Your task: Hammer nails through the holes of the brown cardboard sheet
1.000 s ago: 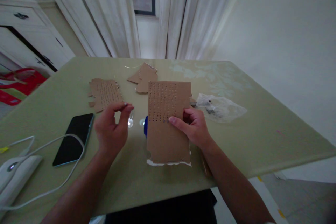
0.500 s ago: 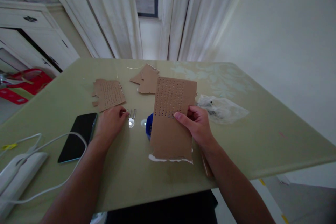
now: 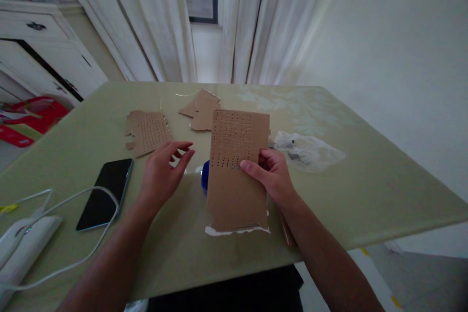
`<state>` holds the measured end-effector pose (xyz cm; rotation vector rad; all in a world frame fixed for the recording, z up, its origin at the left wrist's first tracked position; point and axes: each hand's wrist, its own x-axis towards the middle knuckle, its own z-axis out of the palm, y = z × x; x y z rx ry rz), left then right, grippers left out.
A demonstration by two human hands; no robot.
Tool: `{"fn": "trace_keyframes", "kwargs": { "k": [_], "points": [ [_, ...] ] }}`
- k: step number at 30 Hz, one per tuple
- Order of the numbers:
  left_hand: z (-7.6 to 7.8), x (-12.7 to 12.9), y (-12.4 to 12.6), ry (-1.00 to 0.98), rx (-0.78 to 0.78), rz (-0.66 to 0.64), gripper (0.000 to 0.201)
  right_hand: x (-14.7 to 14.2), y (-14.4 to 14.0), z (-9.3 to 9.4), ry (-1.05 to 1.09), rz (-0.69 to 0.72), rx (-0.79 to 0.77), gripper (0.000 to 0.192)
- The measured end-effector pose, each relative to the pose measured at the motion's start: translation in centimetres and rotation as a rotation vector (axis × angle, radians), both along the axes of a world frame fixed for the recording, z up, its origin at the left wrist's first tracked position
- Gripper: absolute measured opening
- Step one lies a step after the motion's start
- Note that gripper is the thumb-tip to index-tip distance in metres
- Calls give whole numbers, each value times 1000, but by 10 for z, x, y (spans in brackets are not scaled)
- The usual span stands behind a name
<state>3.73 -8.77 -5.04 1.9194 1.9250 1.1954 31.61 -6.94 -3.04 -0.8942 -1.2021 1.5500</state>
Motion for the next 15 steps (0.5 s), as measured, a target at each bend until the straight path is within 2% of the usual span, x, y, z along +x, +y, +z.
{"fn": "trace_keyframes", "kwargs": {
  "k": [1, 3, 5, 10, 15],
  "points": [
    [1, 9, -6, -74, 89, -107, 27, 0, -1, -1, 6, 22, 1, 39],
    [1, 27, -17, -154, 171, -335, 18, 1, -1, -2, 24, 74, 7, 39],
    [-1, 41, -26, -185, 203, -450, 12, 3, -2, -4, 44, 118, 11, 39],
    [-8, 51, -32, -234, 225, -433, 15, 4, -2, -4, 50, 172, 5, 37],
    [-6, 51, -33, -249, 262, -486, 17, 4, -4, -1, 72, 222, -18, 33]
  ]
}}
